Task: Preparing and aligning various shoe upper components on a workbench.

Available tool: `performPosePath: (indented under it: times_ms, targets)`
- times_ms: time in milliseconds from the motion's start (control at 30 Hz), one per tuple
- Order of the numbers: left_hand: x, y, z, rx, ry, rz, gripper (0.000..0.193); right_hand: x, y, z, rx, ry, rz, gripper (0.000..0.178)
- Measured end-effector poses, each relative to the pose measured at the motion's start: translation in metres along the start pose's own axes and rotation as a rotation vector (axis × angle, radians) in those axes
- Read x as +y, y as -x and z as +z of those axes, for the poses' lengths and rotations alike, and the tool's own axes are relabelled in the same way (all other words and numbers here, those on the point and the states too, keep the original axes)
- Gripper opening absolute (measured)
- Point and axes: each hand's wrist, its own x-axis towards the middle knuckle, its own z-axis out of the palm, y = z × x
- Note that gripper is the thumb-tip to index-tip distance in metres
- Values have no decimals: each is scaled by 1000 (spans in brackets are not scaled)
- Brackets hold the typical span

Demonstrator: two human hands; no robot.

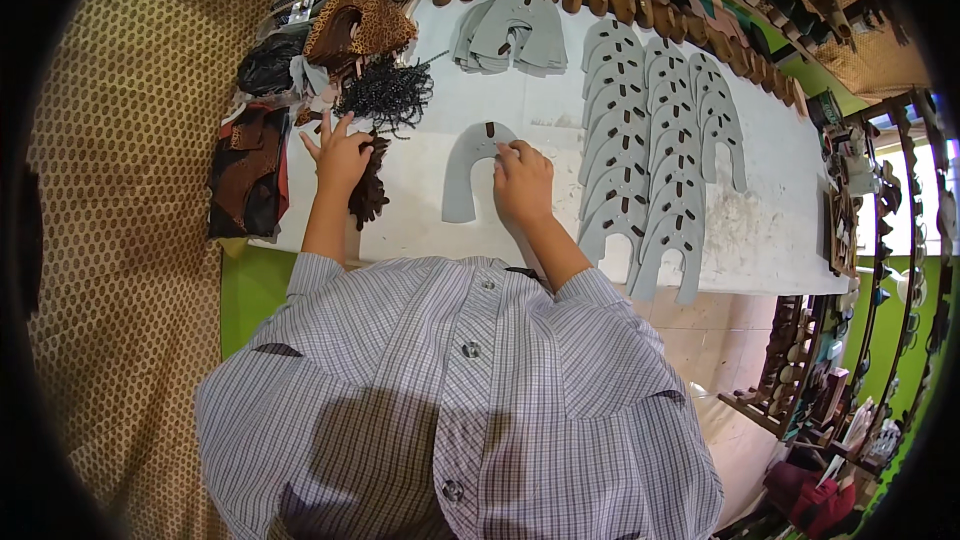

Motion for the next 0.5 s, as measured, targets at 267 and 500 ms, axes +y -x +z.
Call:
performPosePath:
  times_ms: [267, 500]
  targets:
    - [0, -3, 4, 36, 20, -34, 7, -17, -24, 8, -22, -41, -153, 34]
    - [24, -5, -5, 187, 395, -33, 10, -26, -38, -4, -90, -293, -187, 21]
